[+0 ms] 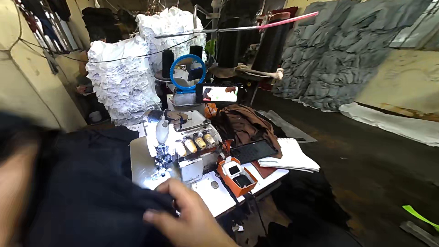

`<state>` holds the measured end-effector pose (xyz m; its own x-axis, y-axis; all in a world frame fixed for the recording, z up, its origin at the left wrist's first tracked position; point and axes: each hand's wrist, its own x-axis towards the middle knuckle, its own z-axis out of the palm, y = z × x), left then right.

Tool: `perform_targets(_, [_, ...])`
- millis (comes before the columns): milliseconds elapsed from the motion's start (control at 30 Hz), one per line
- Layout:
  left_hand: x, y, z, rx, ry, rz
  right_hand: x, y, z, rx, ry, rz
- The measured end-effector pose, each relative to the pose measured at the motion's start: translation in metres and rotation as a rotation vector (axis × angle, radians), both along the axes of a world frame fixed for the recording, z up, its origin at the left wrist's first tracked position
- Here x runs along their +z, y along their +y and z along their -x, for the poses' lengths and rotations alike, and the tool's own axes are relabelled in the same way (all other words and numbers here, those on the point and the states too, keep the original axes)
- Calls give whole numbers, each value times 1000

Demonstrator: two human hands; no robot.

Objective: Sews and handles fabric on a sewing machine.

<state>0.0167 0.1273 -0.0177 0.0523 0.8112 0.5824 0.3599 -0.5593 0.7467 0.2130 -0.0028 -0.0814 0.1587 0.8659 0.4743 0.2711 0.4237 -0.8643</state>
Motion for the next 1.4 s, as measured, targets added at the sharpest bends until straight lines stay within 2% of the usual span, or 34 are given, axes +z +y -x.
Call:
perform_targets(67, [-39,58,1,-88,264,37,-29,23,-9,99,251,242])
perform_targets(100, [-59,66,-3,-149,356,8,-42,31,-14,100,318,312])
perform_targets(167, [-82,54,-16,-265,441,37,-64,40,-20,71,351,380])
perform_targets(267, [-104,28,-32,-484,361,154,-77,39,-23,58,369,413])
perform_targets(367, [-88,-3,-50,-578,362,259,-76,37,-22,59,356,393])
perform_targets(433, [-94,-4,-55,-609,426,194,-76,35,-21,64,348,342])
perform_targets(500, [-116,6,-56,-611,467,65,-76,34,-21,57,360,321])
perform_targets(600, [-125,11,-57,-619,412,-9,-77,33,-25,10,365,339])
perform_targets(800, [-124,9,-54,-658,270,75,-79,29,-30,148,403,316])
perform_targets(867, [-123,8,-54,-669,258,86,-80,30,-29,126,400,287])
perform_targets(967, [-115,-2,-58,-579,238,50,-80,29,-28,81,441,276])
perform_targets(1200, [-100,-10,-42,-675,-38,13,-79,28,-37,35,595,380])
perform_targets(1400, [-110,-5,-39,-793,50,17,-78,33,-34,-50,622,403])
